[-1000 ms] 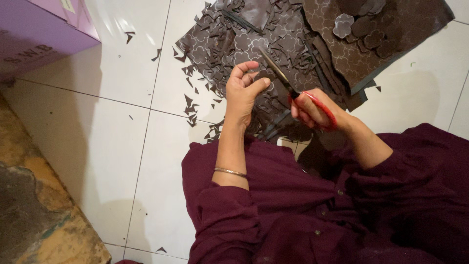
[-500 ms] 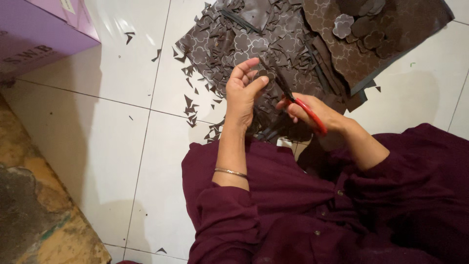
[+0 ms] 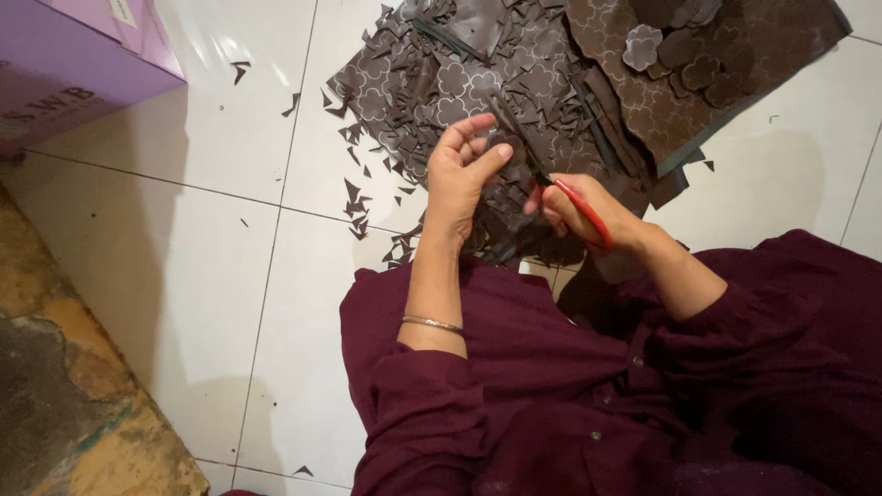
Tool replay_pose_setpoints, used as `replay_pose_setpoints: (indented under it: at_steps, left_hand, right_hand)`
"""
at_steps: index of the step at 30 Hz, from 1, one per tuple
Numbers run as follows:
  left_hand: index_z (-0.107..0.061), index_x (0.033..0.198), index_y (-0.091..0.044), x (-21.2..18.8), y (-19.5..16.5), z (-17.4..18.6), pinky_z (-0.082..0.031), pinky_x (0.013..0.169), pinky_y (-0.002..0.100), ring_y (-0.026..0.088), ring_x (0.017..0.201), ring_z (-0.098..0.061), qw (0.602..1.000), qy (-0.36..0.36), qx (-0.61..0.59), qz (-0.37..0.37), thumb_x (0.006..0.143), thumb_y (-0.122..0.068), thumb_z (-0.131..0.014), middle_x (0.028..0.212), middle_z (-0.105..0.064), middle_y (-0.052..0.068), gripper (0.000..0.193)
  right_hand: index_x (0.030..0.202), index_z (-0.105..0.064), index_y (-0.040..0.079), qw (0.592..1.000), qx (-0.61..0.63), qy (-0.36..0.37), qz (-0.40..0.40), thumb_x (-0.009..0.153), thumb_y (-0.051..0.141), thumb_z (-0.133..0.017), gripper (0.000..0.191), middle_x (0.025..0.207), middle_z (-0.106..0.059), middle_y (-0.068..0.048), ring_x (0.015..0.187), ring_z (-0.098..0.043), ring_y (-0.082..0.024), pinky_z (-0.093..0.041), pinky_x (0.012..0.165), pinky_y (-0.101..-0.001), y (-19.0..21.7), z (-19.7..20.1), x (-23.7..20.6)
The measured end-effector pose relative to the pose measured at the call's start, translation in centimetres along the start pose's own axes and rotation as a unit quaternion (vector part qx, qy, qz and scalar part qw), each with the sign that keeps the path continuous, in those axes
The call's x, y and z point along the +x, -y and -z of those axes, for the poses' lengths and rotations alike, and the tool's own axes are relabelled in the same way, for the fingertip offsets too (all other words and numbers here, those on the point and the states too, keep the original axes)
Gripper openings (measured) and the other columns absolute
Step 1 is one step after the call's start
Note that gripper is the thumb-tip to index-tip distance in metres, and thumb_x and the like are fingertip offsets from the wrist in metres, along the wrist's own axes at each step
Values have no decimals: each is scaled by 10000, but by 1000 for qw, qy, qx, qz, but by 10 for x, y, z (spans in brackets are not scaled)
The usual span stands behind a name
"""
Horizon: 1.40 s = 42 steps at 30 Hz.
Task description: The person sits on the floor and uses red-handled scissors to cut flower-shaped pieces from a dark brown patterned fabric. They hold the fabric with the left hand and cut with the right, repeatedly trimming shapes and placing finished pieces aside.
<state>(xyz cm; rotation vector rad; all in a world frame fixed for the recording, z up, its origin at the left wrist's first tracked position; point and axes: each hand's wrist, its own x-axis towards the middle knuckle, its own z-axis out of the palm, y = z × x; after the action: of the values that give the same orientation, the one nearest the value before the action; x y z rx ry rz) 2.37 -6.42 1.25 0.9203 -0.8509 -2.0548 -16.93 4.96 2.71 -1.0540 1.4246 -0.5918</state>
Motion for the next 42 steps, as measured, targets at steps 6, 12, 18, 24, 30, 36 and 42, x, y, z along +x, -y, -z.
replay_pose_setpoints:
  at_steps: [6, 12, 18, 24, 30, 36, 42]
  left_hand:
    - [-664, 1234, -14, 2, 6, 2, -516, 659, 191, 68, 796, -645, 1000, 22, -12, -2, 897, -66, -778, 961, -711, 20, 359]
    - [-620, 1133, -30, 7, 13, 3, -612, 711, 254, 83, 838, -682, 998, -16, -62, -25, 882, -32, -779, 958, -695, 13, 297]
    - [-641, 1142, -23, 7, 12, 6, -581, 688, 237, 83, 813, -664, 999, -7, -31, -17, 891, -43, -778, 948, -709, 22, 287]
    - [-671, 1136, -24, 5, 7, 4, -563, 697, 236, 80, 821, -651, 1000, 0, -14, -19, 887, -37, -790, 957, -703, 16, 276]
    - [-665, 1118, -29, 4, 5, 4, -566, 697, 240, 91, 833, -667, 999, -4, -14, -35, 877, -35, -784, 960, -716, 23, 268]
    - [-672, 1112, -27, 2, 4, 3, -570, 713, 241, 89, 850, -659, 999, 8, -20, -43, 884, -28, -787, 972, -699, 20, 255]
    - [-664, 1122, -35, 2, 4, 2, -572, 723, 235, 84, 851, -657, 999, 3, -16, -35, 890, -38, -782, 974, -702, 16, 260]
  right_hand:
    - [1197, -625, 3, 998, -10, -28, 49, 1049, 358, -413, 439, 836, -563, -6, 773, -533, -112, -484, 731, -267, -1, 3, 1]
    - [1268, -619, 4, 1000, -25, 7, 18, 974, 287, -485, 430, 949, -587, -36, 881, -556, -130, -492, 827, -293, 10, 0, 0]
    - [1264, -604, 16, 999, -24, 14, 36, 965, 298, -497, 425, 969, -598, -15, 874, -569, -124, -517, 820, -293, 14, 0, -2]
    - [1268, -621, 18, 999, -6, 27, 39, 962, 322, -505, 447, 944, -581, -13, 869, -563, -122, -510, 814, -292, 13, 4, -1]
    - [1262, -617, 30, 998, -32, 32, 33, 959, 375, -505, 472, 913, -586, 2, 854, -569, -112, -509, 801, -278, 19, 4, -4]
    - [1217, -630, 16, 999, -17, 29, 20, 969, 360, -479, 450, 864, -552, 7, 807, -533, -106, -485, 757, -273, 22, 2, -6]
    - [1164, -637, -14, 999, 14, 22, 30, 989, 334, -384, 465, 791, -516, 13, 738, -503, -110, -474, 715, -268, 19, 0, -1]
